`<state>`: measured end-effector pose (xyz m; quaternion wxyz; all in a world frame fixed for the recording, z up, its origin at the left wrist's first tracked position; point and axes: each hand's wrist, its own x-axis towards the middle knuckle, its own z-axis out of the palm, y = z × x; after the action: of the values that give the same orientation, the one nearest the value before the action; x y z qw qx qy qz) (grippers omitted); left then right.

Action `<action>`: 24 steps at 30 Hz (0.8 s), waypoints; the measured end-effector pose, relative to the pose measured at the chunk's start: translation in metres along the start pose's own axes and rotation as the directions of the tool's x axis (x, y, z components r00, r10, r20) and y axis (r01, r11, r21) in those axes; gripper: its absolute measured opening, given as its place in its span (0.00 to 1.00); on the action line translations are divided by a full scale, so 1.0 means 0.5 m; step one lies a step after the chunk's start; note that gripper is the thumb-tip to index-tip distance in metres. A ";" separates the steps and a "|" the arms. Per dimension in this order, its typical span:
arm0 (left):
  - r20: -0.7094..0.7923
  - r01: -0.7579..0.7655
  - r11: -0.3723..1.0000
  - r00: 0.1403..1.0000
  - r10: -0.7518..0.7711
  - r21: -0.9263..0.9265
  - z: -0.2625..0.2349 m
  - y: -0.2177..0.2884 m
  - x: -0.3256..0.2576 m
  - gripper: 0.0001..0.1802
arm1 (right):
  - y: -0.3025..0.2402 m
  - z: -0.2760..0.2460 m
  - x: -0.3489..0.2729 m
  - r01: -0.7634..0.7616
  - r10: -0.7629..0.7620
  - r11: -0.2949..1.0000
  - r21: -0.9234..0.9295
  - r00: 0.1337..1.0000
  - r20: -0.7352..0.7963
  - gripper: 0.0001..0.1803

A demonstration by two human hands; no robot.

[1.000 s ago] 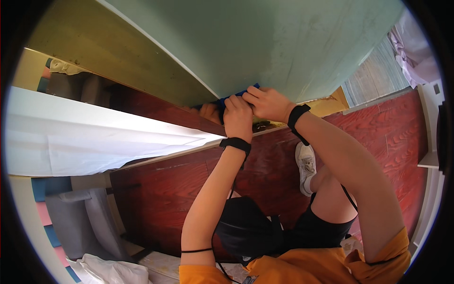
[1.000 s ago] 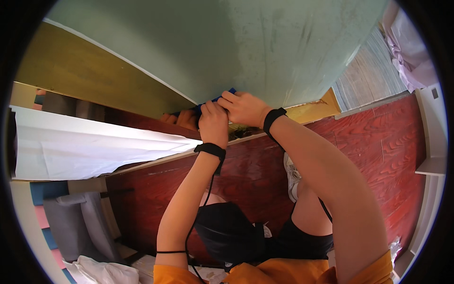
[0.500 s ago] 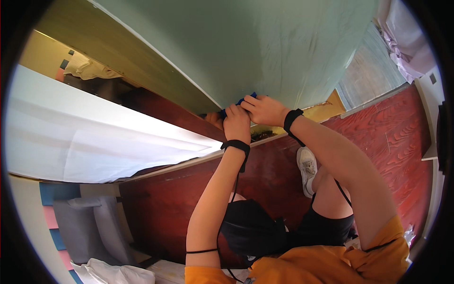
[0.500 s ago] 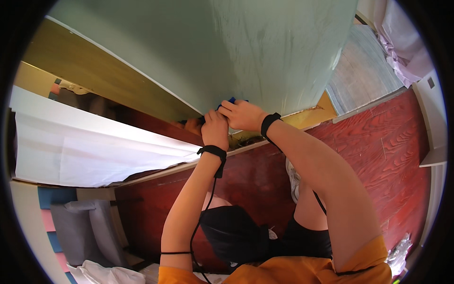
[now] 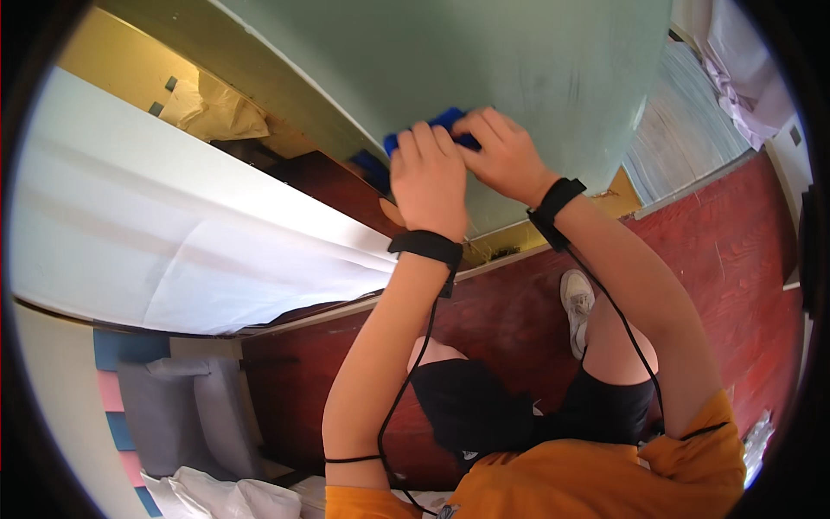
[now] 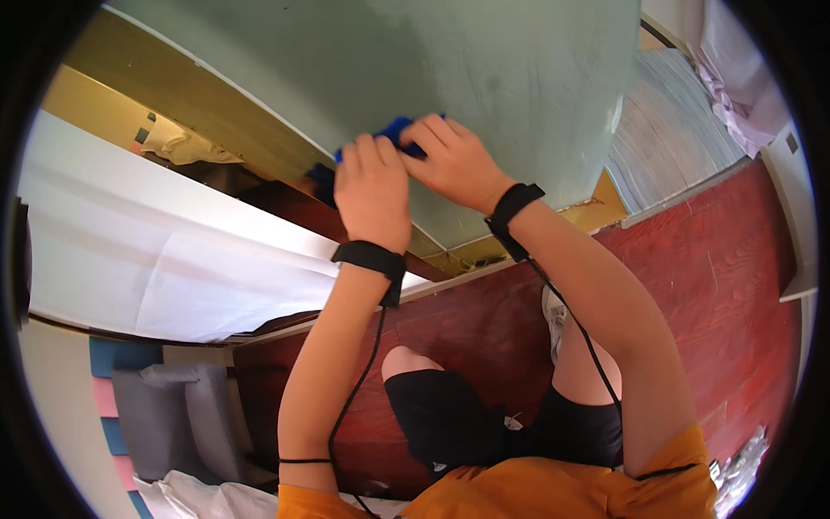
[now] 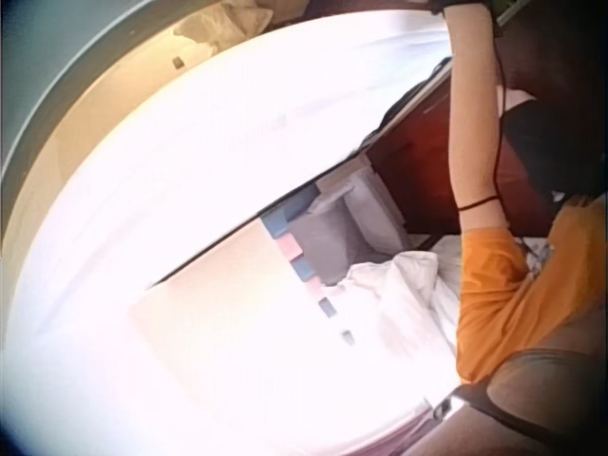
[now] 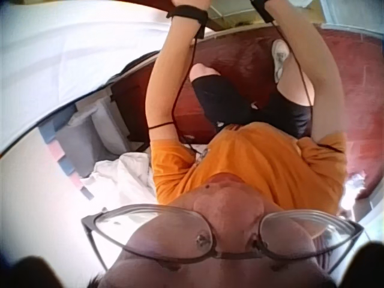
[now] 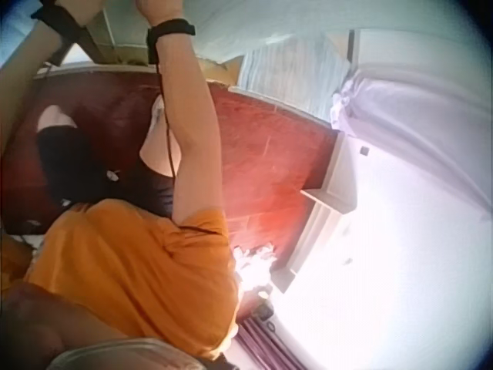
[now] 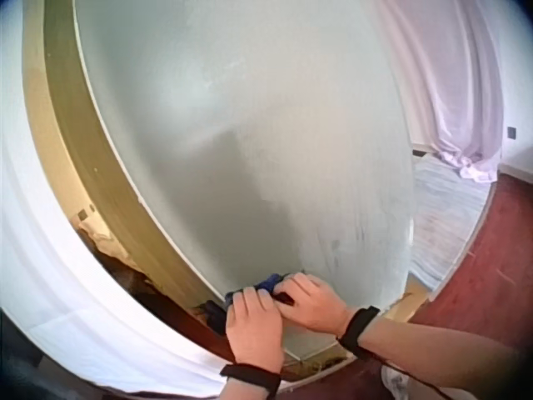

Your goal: Cleaning a frosted glass door or partition with a blue cloth.

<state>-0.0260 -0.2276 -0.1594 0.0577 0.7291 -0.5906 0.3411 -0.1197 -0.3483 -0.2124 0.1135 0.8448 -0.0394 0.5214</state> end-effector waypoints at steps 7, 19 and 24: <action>-0.221 0.051 0.995 0.973 -0.069 -0.087 -0.064 -0.028 0.059 0.17 | 0.018 -0.029 0.088 -0.119 0.102 0.991 -0.056 0.964 -0.245 0.14; -0.405 0.053 0.987 0.907 -0.113 -0.155 -0.003 -0.033 0.047 0.23 | 0.018 0.039 0.060 -0.097 0.043 0.989 -0.116 0.917 -0.395 0.20; -0.411 0.082 0.980 0.899 -0.151 -0.181 0.003 -0.024 0.047 0.25 | 0.018 0.045 0.051 -0.118 0.065 0.987 -0.108 0.913 -0.403 0.21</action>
<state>-0.0128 -0.2440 -0.1436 0.2626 0.6651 -0.5447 0.4382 -0.0901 -0.3607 -0.1980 0.1493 0.7091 -0.0887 0.6833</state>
